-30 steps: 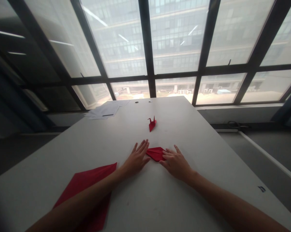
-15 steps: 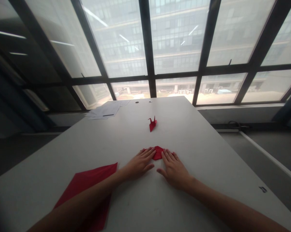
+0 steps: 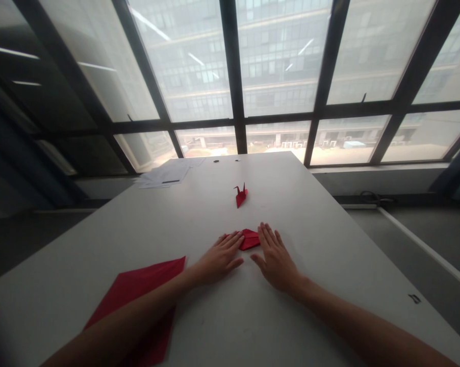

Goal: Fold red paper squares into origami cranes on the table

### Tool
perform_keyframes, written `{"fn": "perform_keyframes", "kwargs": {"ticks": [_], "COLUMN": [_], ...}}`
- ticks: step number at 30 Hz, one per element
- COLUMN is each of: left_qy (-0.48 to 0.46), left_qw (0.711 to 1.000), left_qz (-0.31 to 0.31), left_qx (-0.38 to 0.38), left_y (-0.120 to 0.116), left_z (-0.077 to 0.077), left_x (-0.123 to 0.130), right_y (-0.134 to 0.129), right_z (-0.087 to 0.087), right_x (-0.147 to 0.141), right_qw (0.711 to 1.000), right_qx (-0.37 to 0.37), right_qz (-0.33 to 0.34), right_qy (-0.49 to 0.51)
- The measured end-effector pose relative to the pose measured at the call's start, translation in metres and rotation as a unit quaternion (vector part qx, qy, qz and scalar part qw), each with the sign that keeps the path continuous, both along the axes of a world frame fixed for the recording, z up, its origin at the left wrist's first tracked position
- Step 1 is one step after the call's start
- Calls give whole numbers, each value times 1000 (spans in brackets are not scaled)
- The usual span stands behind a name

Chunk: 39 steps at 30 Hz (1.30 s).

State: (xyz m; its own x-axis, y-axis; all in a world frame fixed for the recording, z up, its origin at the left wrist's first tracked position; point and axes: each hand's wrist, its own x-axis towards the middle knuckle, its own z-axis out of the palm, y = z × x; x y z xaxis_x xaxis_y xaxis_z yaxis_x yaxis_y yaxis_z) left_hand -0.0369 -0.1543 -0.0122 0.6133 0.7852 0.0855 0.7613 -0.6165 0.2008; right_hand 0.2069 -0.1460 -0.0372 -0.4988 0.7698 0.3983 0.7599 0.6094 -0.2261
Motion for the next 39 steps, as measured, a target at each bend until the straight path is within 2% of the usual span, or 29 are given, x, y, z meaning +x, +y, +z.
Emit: {"fn": "perform_keyframes", "kwargs": {"ticks": [2,4,12,18,21,26,32,39], "left_qy": [1,0,-47,-122,-151,-162,-163,-177], "left_qw": [1000,1000,998,991,987,986,986,983], "left_qz": [-13,-26,0,34,28,3,-24,-55], "left_qx": [-3,-2,45,46,40,37,21,8], "left_y": [0,-1,-2,0,5,8,5,6], "left_z": [1,2,2,3,1,0,4,4], "left_x": [0,-1,2,1,-1,-3,-2,-2], "right_y": [-4,-7,-8,-6,-4,-3,-4,-5], "right_z": [0,0,0,3,4,8,18,19], "right_x": [-3,-5,-6,-6,-5,-3,-2,-2], "right_qw": [998,996,995,993,993,995,991,991], "right_qx": [-16,-40,-73,-102,-116,-88,-40,-19], "right_qz": [49,67,51,41,35,45,111,97], "right_qy": [-25,-47,-53,-33,-13,22,70,86]}}
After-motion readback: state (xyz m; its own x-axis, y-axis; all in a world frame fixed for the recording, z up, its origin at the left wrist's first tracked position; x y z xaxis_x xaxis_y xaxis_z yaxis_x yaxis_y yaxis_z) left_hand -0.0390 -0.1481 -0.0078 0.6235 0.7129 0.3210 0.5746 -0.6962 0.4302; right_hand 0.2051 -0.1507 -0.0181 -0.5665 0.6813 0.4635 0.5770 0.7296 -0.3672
